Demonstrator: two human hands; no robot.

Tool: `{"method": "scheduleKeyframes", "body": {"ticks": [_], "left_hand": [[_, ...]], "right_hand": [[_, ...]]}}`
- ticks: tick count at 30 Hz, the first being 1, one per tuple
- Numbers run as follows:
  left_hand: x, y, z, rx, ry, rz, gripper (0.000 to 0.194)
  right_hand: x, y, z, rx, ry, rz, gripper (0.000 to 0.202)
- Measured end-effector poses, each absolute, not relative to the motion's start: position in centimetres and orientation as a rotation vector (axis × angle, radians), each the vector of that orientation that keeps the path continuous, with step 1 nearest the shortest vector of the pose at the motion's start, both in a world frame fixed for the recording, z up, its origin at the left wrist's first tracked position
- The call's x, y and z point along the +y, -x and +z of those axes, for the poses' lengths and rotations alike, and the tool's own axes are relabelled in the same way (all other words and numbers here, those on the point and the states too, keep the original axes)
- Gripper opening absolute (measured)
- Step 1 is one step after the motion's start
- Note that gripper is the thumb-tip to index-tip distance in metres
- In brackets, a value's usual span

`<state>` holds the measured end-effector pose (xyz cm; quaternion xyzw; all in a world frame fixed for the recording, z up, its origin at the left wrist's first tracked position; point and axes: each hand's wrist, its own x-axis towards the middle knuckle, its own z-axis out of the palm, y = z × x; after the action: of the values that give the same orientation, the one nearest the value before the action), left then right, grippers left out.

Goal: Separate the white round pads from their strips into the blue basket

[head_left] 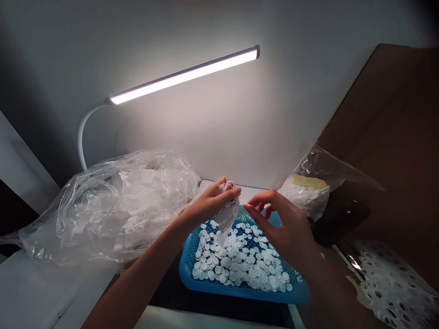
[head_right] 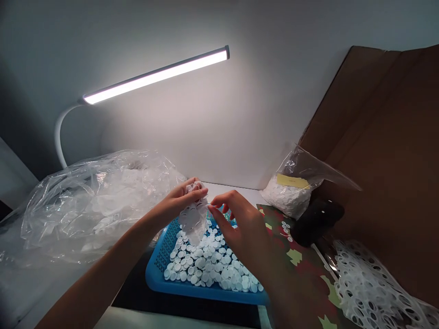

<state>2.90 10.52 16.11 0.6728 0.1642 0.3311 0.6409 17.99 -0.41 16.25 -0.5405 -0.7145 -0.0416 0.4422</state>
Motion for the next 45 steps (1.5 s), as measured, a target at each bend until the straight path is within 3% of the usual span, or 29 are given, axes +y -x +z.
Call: {"method": "scheduleKeyframes", "body": {"ticks": [10, 26, 32, 45], "left_hand": [[10.3, -3.0, 15.6, 0.374, -1.545, 0.586, 0.032], [9.9, -4.4, 14.5, 0.548, -1.727, 0.902, 0.023], [11.5, -3.7, 14.9, 0.683, -1.719, 1.168, 0.022], [12.3, -2.1, 15.6, 0.394, -1.333, 0.77, 0.027]], "right_hand": [[0.8, -18.4, 15.6, -1.891, 1.269, -0.283, 0.007], [0.0, -17.4, 15.5, -2.005, 1.322, -0.442, 0.012], [-1.9, -16.0, 16.6, -1.936, 1.253, -0.281, 0.014], [-0.4, -18.1, 16.4, -1.919, 1.519, -0.044, 0.003]]}}
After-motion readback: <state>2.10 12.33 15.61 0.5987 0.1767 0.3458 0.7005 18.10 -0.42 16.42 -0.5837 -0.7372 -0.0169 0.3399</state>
